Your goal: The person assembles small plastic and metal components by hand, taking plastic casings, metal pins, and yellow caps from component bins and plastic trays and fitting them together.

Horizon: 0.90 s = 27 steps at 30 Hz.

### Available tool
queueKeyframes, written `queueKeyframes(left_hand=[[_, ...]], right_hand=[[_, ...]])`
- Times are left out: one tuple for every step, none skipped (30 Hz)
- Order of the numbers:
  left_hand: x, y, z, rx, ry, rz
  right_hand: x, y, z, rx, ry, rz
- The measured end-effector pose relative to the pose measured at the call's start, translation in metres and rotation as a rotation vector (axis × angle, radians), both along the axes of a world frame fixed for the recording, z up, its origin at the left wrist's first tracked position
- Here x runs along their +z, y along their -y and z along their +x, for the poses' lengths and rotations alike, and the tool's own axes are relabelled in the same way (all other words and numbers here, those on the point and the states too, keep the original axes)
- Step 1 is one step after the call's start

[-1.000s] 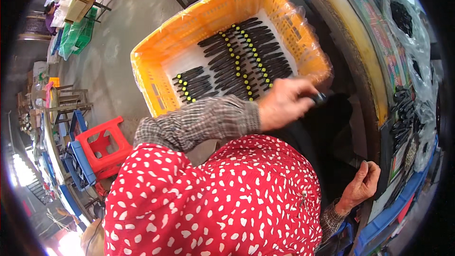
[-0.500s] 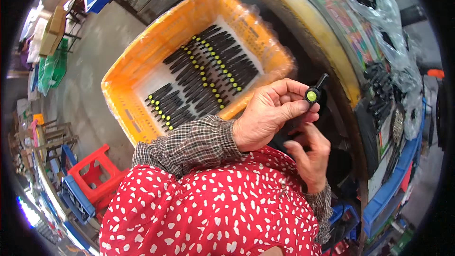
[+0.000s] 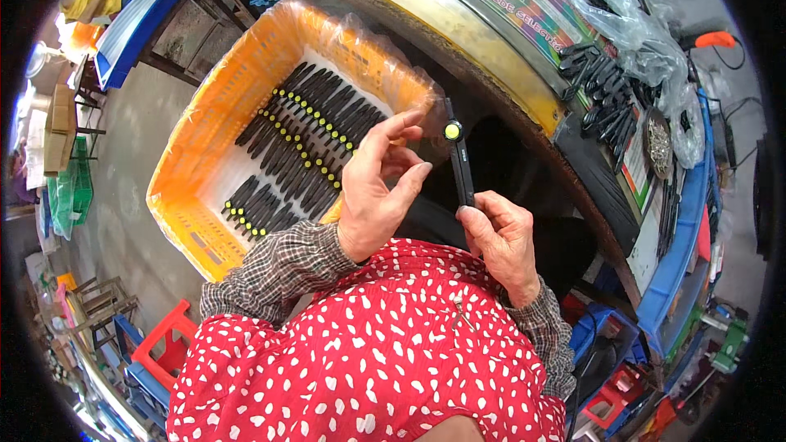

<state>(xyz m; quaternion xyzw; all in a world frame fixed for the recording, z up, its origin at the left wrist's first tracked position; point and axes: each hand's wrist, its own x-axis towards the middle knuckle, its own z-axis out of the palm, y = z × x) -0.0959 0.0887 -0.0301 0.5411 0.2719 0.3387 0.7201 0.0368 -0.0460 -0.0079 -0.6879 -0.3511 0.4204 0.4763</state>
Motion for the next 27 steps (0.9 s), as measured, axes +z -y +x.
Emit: queueKeyframes(left_hand=[[0.001,-0.001,-0.003,0.014,-0.082,0.275],[0.002,-0.003,-0.005,0.029,-0.164,0.548],[0.002,-0.003,-0.007,0.045,-0.246,0.820],[0.001,-0.002,-0.008,0.048,-0.246,0.815],[0.000,0.000,-0.009,0.002,-0.261,0.677],[-0.001,0.000,-0.010,-0.045,-0.274,0.541],[-0.003,0.001,-0.007,0.008,-0.241,0.576],[-0.004,0.001,-0.007,0.012,-0.240,0.572],[-0.005,0.002,-0.006,-0.042,-0.171,0.237],[-0.006,0.003,-0.006,-0.095,-0.099,-0.097],[-0.011,0.000,-0.007,-0.191,-0.005,-0.239],[-0.011,0.000,-0.007,-0.190,-0.002,-0.243],[-0.011,0.000,-0.006,-0.277,0.009,-0.316],[-0.011,0.000,-0.005,-0.364,0.021,-0.389],[-0.007,0.003,-0.004,-0.359,0.002,-0.407],[-0.008,0.004,-0.002,-0.366,0.005,-0.412],[-0.009,0.005,0.000,-0.347,0.038,-0.425],[-0.011,0.005,0.002,-0.327,0.068,-0.438],[-0.010,0.005,0.004,-0.339,0.078,-0.428],[-0.008,0.005,0.005,-0.345,0.078,-0.434],[-0.007,0.006,0.007,-0.355,0.060,-0.393],[-0.006,0.006,0.008,-0.364,0.043,-0.352],[-0.007,0.005,0.009,-0.381,0.039,-0.346],[-0.005,0.004,0.010,-0.384,0.025,-0.354],[-0.004,0.005,0.010,-0.390,0.017,-0.342],[-0.004,0.006,0.011,-0.397,0.009,-0.330],[-0.004,0.006,0.010,-0.404,0.008,-0.331]], right_hand=[[-0.001,0.001,0.000,0.002,-0.001,-0.001],[-0.003,0.002,0.000,0.024,0.014,-0.004],[-0.004,0.002,0.001,0.046,0.031,-0.008],[-0.003,0.002,0.000,0.050,0.032,-0.012],[-0.002,0.002,0.000,0.061,0.028,-0.026],[-0.001,0.001,-0.001,0.072,0.023,-0.038],[-0.002,0.001,-0.001,0.076,0.025,-0.042],[-0.002,0.000,-0.001,0.068,0.002,-0.047],[-0.002,0.001,0.000,0.059,-0.021,-0.051],[-0.002,0.000,-0.001,0.061,-0.020,-0.056],[-0.003,0.000,-0.002,0.063,-0.056,-0.045],[-0.002,-0.001,-0.002,0.065,-0.092,-0.034],[-0.002,-0.002,-0.002,0.064,-0.089,-0.039],[-0.002,-0.002,-0.002,0.107,-0.092,-0.050],[-0.003,-0.002,-0.001,0.146,-0.093,-0.062],[-0.003,-0.002,-0.002,0.140,-0.091,-0.068],[-0.004,-0.002,-0.002,0.118,-0.054,-0.041],[-0.005,-0.002,-0.002,0.096,-0.019,-0.014],[-0.003,-0.002,-0.002,0.085,0.043,-0.030],[-0.004,-0.002,-0.001,0.078,0.043,-0.036],[-0.005,-0.002,0.000,0.059,0.103,-0.025],[-0.006,-0.001,0.000,0.040,0.164,-0.015],[-0.005,-0.002,0.001,0.019,0.134,-0.024],[-0.005,-0.002,0.002,0.008,0.135,-0.030],[-0.005,-0.001,0.003,0.014,0.119,-0.033],[-0.005,0.000,0.003,0.020,0.103,-0.036],[-0.003,-0.001,0.001,-0.005,0.033,-0.009]])
